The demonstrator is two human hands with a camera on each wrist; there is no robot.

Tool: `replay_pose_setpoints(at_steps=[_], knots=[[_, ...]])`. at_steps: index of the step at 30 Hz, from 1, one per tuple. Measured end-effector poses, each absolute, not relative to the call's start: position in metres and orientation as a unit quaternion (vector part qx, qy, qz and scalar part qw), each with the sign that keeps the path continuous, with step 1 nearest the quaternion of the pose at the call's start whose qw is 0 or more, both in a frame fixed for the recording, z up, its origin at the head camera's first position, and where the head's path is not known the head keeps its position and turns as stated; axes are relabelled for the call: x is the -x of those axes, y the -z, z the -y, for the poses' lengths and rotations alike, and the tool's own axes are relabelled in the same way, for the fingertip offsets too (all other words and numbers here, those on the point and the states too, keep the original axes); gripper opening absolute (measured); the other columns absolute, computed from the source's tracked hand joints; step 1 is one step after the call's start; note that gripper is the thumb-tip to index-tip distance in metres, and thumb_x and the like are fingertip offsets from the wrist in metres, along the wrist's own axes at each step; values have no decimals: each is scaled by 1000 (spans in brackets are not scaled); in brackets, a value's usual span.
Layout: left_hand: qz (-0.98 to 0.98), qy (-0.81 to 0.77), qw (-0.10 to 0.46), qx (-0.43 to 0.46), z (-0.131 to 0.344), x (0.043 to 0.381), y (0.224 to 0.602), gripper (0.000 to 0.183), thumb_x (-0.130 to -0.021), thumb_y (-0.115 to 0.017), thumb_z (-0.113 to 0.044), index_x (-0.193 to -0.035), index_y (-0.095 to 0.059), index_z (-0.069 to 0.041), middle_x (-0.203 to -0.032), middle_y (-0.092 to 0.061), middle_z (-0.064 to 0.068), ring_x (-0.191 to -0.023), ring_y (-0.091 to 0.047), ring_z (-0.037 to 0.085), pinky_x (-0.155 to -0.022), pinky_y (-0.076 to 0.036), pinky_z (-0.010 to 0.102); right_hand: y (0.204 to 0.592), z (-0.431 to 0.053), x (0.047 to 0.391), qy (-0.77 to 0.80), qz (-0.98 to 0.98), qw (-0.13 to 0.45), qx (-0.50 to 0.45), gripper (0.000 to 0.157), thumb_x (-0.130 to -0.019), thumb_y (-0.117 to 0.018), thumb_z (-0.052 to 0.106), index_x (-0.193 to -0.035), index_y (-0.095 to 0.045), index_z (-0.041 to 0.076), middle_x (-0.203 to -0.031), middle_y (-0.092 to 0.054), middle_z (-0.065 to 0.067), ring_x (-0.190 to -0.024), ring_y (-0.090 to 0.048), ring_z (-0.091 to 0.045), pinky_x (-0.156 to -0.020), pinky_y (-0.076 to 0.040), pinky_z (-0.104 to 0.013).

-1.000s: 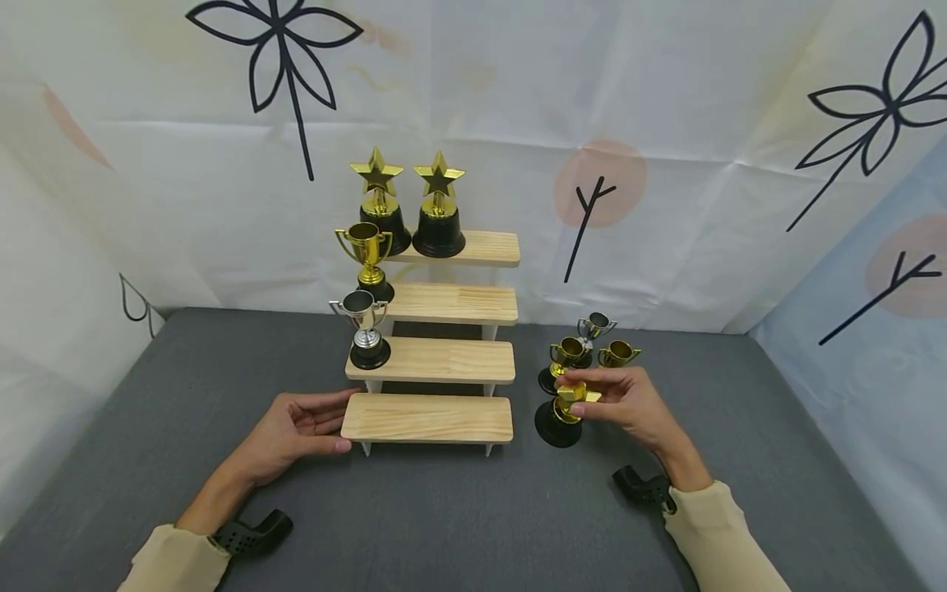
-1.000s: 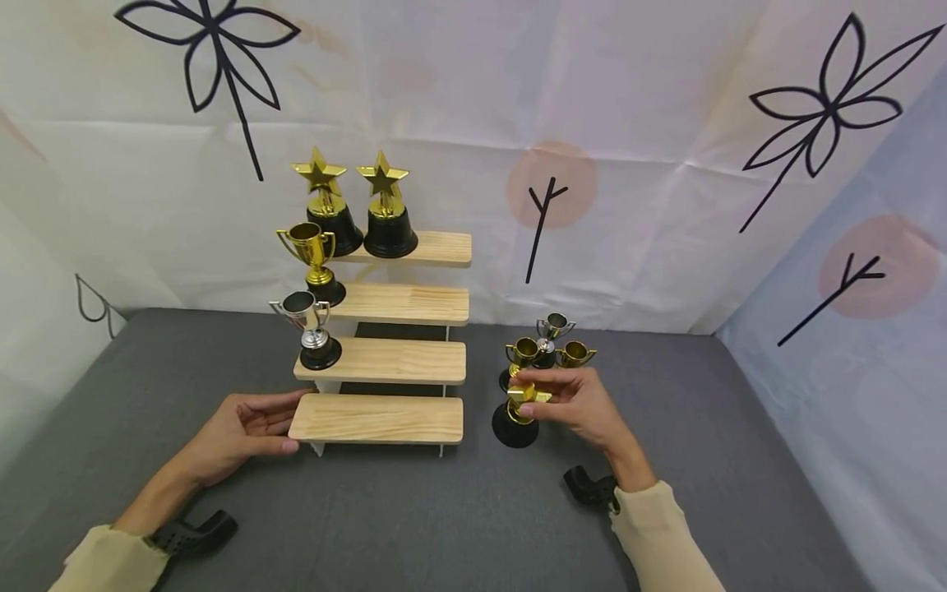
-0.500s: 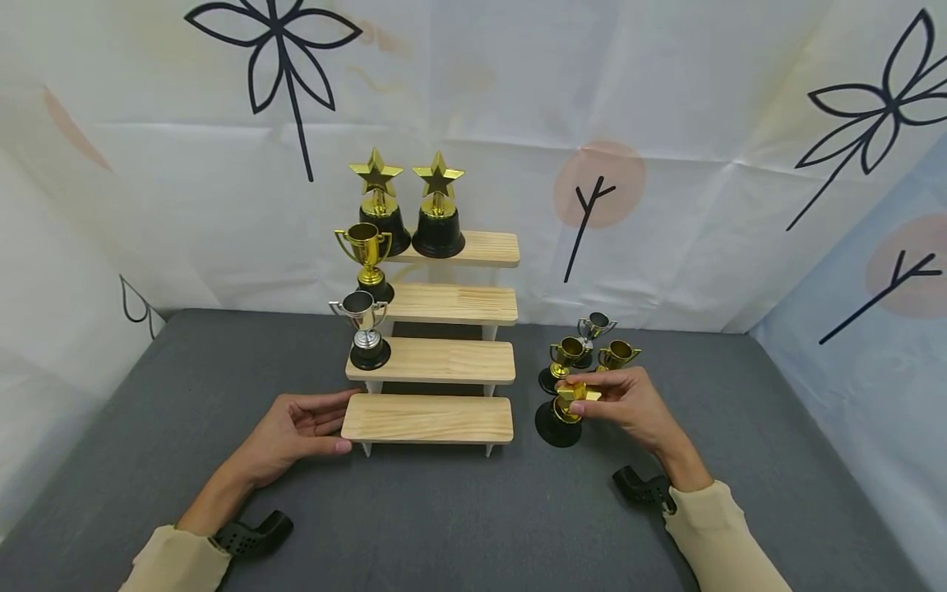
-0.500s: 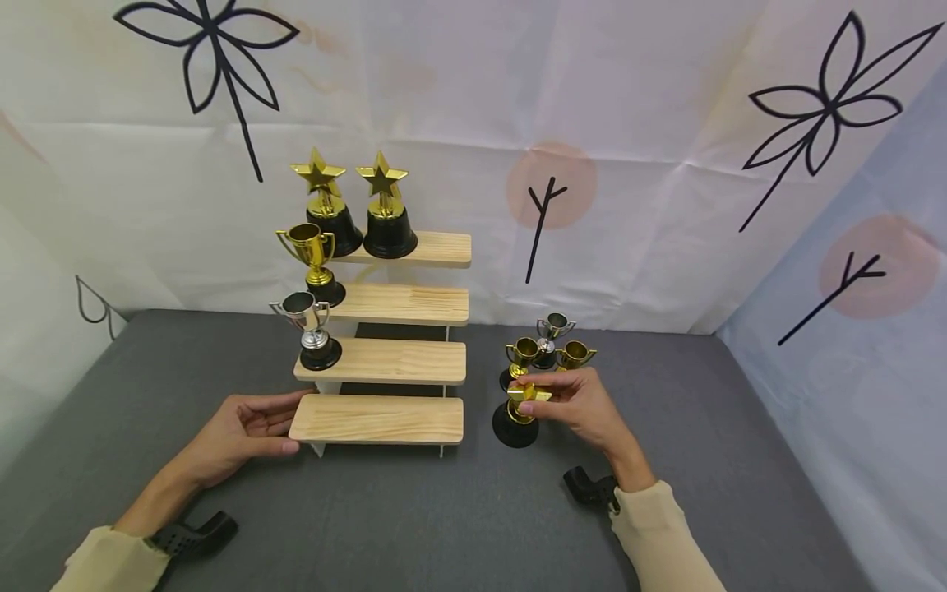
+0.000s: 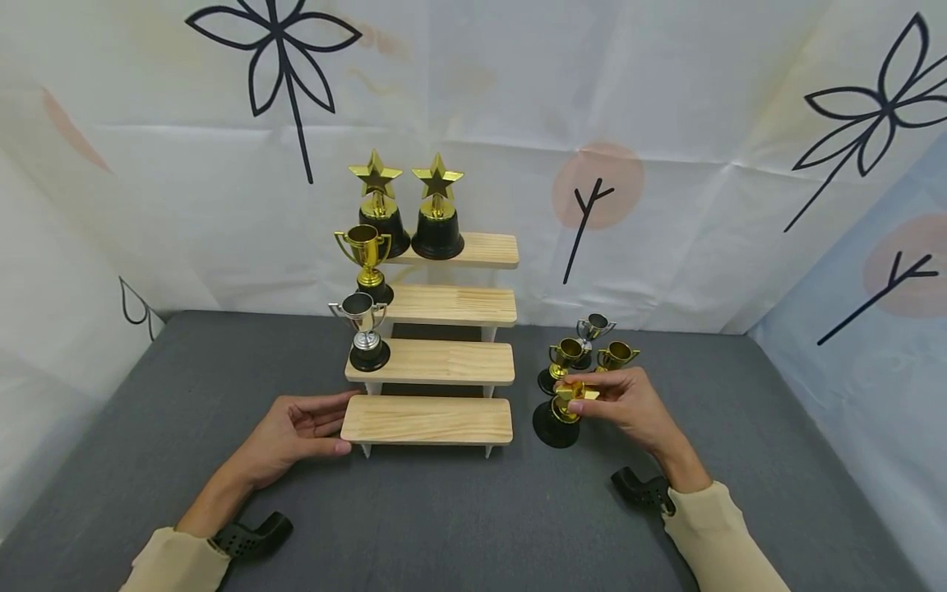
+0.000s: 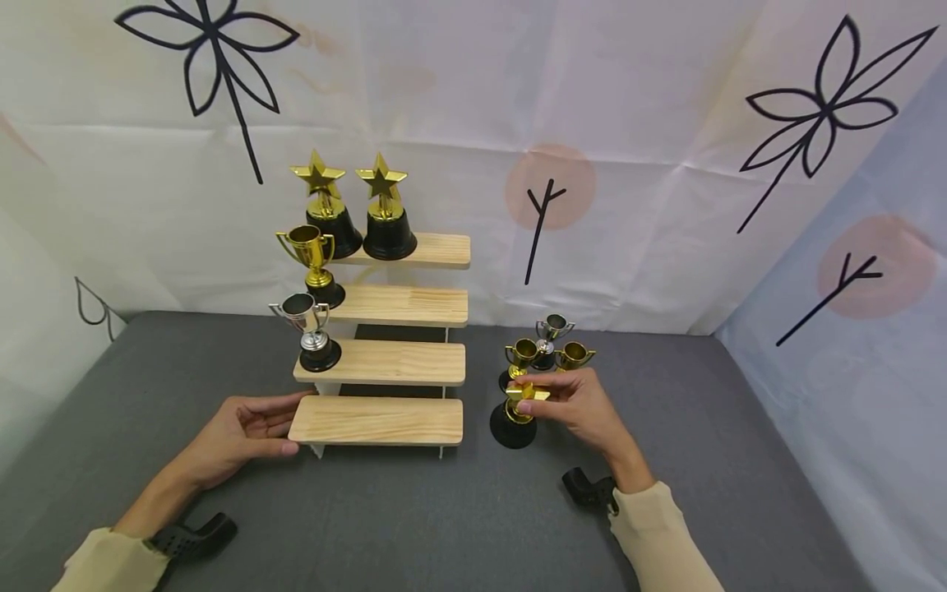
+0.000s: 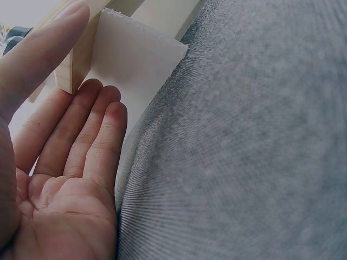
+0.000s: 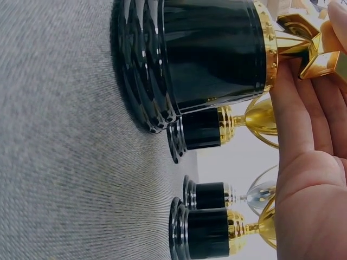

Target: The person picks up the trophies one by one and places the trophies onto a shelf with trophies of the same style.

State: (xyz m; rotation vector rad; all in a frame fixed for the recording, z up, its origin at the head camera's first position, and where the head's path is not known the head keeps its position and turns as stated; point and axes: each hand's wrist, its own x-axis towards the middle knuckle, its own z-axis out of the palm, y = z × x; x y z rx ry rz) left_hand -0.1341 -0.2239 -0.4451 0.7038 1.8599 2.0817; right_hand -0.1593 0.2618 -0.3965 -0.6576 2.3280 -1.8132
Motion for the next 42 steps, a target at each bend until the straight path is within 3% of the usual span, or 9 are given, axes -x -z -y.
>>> replay_pose_setpoints(at_steps=[21, 25, 37, 42], knots=[[-663, -704, 122, -225, 224, 133, 444, 71, -81, -76, 15, -139, -37, 27, -136, -63, -1, -120, -63, 15, -98, -55, 32, 378, -257, 152, 586, -787, 16, 195, 36, -85, -78, -5, -119, -69, -13, -105, -77, -1, -85, -70, -11, -63, -61, -25], [-666, -702, 119, -221, 224, 132, 444, 72, -80, -77, 15, -139, -38, 27, -136, -62, 2, -120, -63, 15, -98, -55, 32, 375, -256, 151, 581, -791, 9, 191, 35, -85, -78, -4, -119, -70, -11, -107, -76, 1, -81, -68, -10, -60, -59, -25], [-673, -697, 117, -218, 224, 132, 444, 71, -80, -77, 15, -139, -39, 26, -140, -59, 17, -120, -63, 15, -98, -55, 32, 364, -249, 144, 590, -785, -9, 189, 36, -87, -77, -5, -121, -68, -12, -111, -75, 3, -91, -70, -12, -67, -61, -23], [-669, -699, 120, -222, 224, 132, 443, 71, -81, -76, 15, -139, -38, 26, -138, -61, 8, -121, -63, 15, -98, -55, 32, 357, -246, 141, 595, -783, -14, 179, 35, -87, -77, -4, -121, -68, -12, -113, -74, 3, -90, -70, -13, -70, -62, -25]])
